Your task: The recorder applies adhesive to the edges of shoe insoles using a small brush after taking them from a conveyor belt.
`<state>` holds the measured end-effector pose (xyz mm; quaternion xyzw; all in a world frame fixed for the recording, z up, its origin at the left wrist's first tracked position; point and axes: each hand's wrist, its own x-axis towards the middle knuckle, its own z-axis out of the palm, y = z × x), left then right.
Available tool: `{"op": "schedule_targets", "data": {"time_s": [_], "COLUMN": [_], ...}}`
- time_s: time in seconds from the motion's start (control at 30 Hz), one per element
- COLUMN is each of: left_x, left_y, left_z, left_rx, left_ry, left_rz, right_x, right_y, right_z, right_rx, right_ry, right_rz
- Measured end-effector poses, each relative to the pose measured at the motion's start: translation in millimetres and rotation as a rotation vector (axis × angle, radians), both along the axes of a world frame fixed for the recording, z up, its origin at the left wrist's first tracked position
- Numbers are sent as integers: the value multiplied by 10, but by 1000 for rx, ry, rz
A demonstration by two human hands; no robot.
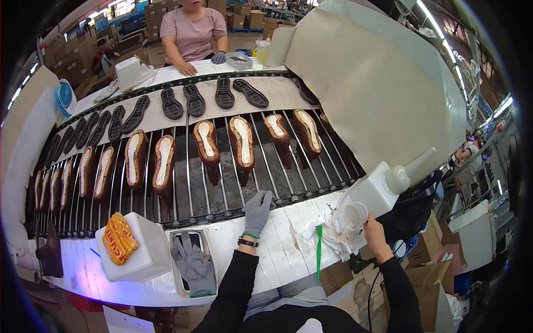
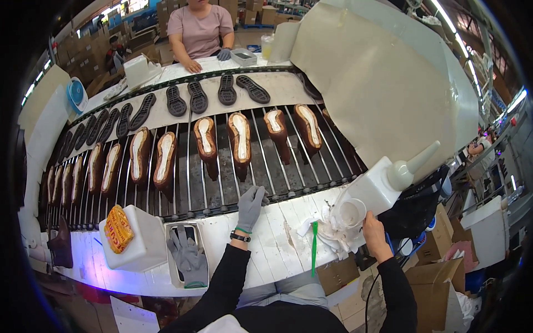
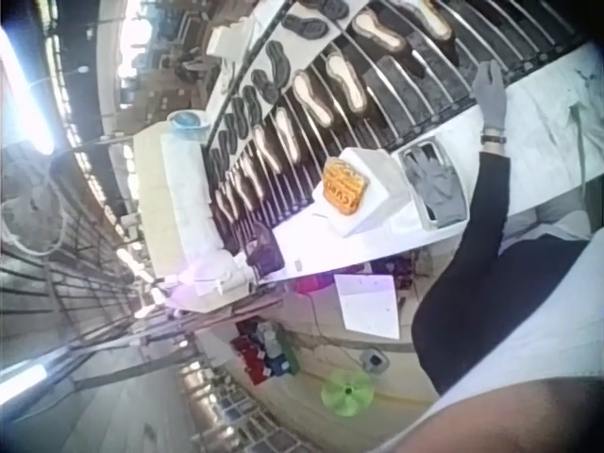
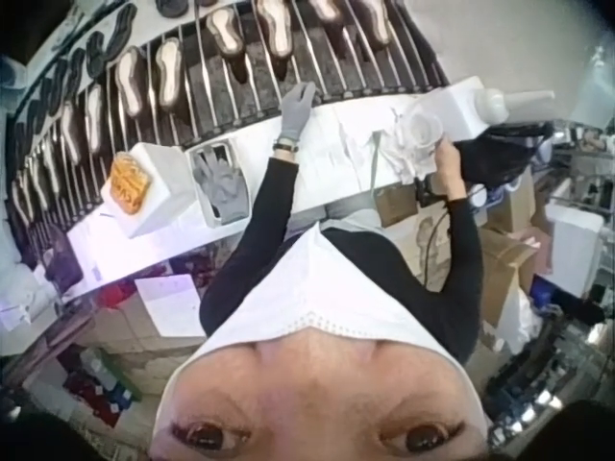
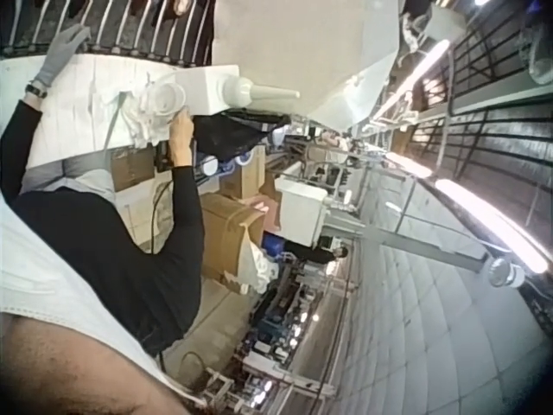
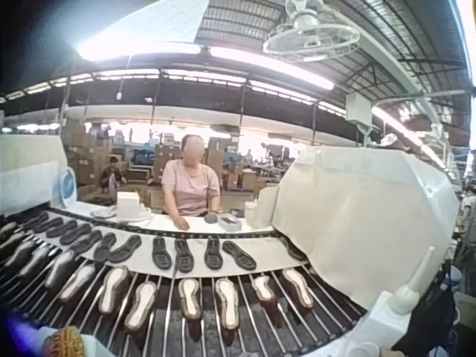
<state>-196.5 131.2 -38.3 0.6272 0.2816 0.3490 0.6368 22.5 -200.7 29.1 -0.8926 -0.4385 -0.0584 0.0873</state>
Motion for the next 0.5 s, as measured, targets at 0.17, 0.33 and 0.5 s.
{"op": "schedule_targets", "data": {"time_s": [0.17, 0.33, 0.5], "left_x": [16, 6, 13], "left_y": [-12, -6, -18], "left_z": [25, -22, -93], "left_rx": [-55, -1, 48], "left_ry": [-56, 8, -5], "left_rz": [33, 10, 34], "right_x": [-57, -103, -131], "right_y": [-44, -41, -56], "right_z": [-1, 3, -11], "right_rx": [193, 249, 310], "right_ry": [145, 82, 31], "right_rz": [-101, -164, -166]}}
